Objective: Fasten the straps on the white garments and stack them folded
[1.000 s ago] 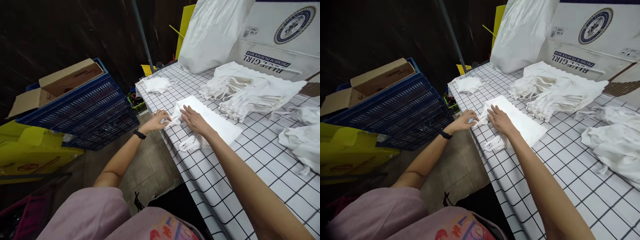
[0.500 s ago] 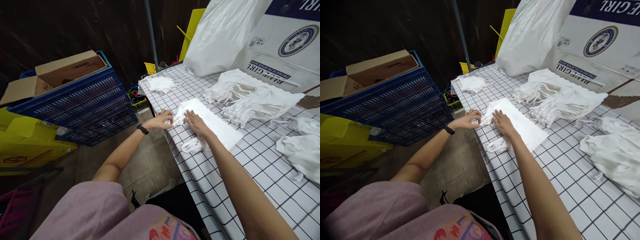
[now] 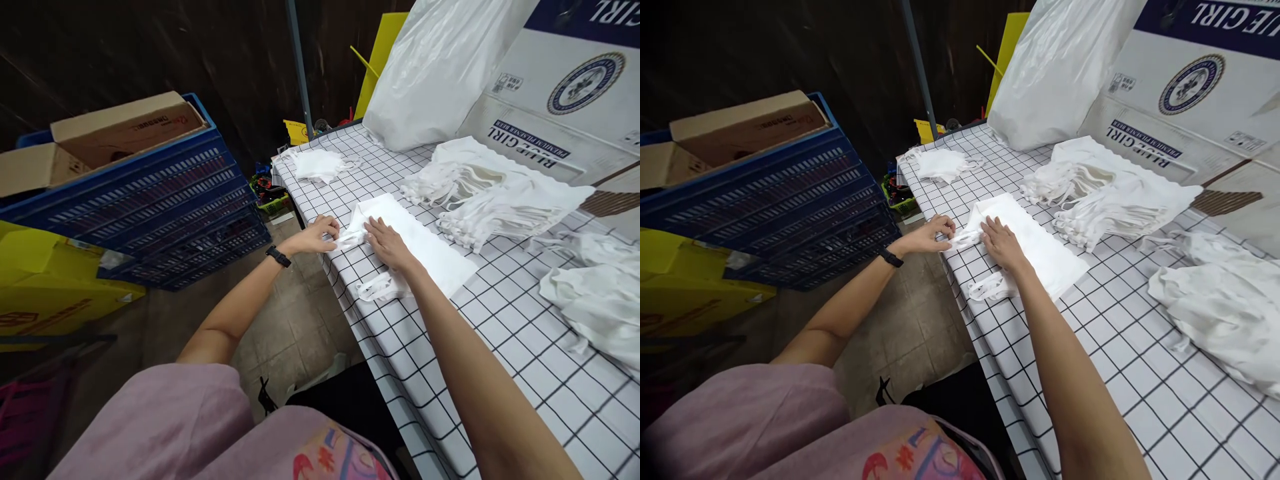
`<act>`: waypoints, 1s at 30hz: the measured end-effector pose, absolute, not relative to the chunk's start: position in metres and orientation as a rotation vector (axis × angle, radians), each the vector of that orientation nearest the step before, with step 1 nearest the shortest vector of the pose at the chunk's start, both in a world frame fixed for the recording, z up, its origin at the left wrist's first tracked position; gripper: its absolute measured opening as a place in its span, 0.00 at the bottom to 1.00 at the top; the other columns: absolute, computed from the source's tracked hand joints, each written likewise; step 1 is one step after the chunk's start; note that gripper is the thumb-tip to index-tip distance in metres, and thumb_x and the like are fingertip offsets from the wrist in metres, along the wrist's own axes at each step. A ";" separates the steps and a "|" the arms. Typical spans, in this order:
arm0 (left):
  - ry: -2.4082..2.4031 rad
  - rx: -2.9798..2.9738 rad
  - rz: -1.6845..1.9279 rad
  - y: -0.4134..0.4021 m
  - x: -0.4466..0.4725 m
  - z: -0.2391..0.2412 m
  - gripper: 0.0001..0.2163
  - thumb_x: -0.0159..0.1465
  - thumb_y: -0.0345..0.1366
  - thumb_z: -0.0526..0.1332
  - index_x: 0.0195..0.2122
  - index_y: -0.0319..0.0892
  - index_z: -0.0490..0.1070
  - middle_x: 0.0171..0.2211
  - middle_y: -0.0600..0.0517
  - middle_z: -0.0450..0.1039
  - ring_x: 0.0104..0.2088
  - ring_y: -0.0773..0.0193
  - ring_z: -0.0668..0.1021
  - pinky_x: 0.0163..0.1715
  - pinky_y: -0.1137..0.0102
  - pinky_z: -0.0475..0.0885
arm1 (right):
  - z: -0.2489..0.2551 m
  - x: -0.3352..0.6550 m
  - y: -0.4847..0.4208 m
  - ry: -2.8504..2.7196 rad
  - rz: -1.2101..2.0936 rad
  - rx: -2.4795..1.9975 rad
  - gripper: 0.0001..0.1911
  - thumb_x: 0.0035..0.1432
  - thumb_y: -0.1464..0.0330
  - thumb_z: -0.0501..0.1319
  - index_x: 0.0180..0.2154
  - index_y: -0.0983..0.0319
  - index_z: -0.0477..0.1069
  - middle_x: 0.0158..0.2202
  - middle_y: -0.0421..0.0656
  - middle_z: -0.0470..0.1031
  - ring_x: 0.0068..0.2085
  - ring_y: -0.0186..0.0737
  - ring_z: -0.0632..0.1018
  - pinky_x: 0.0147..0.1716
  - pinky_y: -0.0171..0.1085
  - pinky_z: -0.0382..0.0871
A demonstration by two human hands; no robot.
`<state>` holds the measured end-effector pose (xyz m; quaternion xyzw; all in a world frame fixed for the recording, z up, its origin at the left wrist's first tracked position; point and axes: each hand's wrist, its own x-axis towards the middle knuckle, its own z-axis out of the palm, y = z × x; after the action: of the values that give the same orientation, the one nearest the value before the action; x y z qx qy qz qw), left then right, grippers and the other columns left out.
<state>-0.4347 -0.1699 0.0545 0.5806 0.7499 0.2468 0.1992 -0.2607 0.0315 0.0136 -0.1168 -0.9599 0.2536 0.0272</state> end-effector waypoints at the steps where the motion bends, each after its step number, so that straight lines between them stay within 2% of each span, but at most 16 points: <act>1: 2.072 1.618 0.717 -0.171 -0.437 0.055 0.04 0.58 0.38 0.65 0.31 0.44 0.73 0.48 0.49 0.72 0.54 0.53 0.68 0.58 0.59 0.64 | 0.014 -0.261 0.032 -2.964 0.781 -0.358 0.32 0.75 0.58 0.41 0.73 0.61 0.58 0.77 0.45 0.48 0.77 0.52 0.48 0.73 0.59 0.45; 4: 2.019 1.595 0.761 -0.175 -0.442 0.057 0.10 0.57 0.44 0.67 0.29 0.44 0.71 0.48 0.50 0.72 0.53 0.53 0.69 0.59 0.59 0.64 | 0.012 -0.260 0.032 -2.947 0.774 -0.342 0.31 0.75 0.59 0.42 0.73 0.58 0.59 0.76 0.44 0.49 0.76 0.52 0.49 0.73 0.61 0.46; 7: 2.049 1.579 0.773 -0.175 -0.445 0.053 0.16 0.53 0.50 0.71 0.30 0.45 0.71 0.44 0.50 0.73 0.51 0.53 0.70 0.57 0.60 0.65 | 0.011 -0.260 0.032 -2.949 0.752 -0.339 0.31 0.75 0.59 0.41 0.73 0.59 0.58 0.76 0.45 0.49 0.76 0.52 0.50 0.73 0.61 0.47; 9: 2.082 1.581 0.832 -0.175 -0.446 0.048 0.16 0.52 0.50 0.71 0.30 0.44 0.72 0.39 0.50 0.74 0.46 0.55 0.72 0.52 0.61 0.67 | 0.011 -0.260 0.031 -2.956 0.728 -0.333 0.31 0.75 0.59 0.41 0.73 0.60 0.57 0.76 0.45 0.49 0.76 0.53 0.49 0.73 0.61 0.48; 14: 2.062 1.549 1.033 -0.178 -0.445 0.039 0.12 0.59 0.47 0.66 0.29 0.43 0.78 0.30 0.50 0.77 0.35 0.60 0.75 0.39 0.66 0.68 | 0.009 -0.260 0.033 -2.944 0.713 -0.301 0.31 0.74 0.60 0.43 0.73 0.59 0.57 0.76 0.46 0.50 0.76 0.55 0.51 0.72 0.64 0.49; 21: 2.036 1.280 1.243 -0.180 -0.442 0.045 0.11 0.55 0.42 0.70 0.37 0.43 0.84 0.31 0.51 0.80 0.34 0.62 0.77 0.38 0.68 0.71 | 0.011 -0.259 0.033 -2.962 0.723 -0.325 0.32 0.74 0.60 0.43 0.73 0.61 0.58 0.76 0.46 0.49 0.76 0.52 0.49 0.73 0.61 0.47; 30: 1.635 0.996 1.526 -0.173 -0.432 0.053 0.17 0.51 0.40 0.76 0.40 0.41 0.80 0.34 0.50 0.79 0.36 0.64 0.79 0.39 0.68 0.74 | 0.012 -0.258 0.032 -2.981 0.705 -0.351 0.32 0.74 0.59 0.43 0.73 0.61 0.57 0.77 0.46 0.48 0.77 0.52 0.48 0.73 0.59 0.45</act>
<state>-0.4323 -0.1730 0.0535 0.3826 0.6281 0.5862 0.3399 -0.2584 0.0322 0.0120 -0.1139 -0.9664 0.2286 0.0291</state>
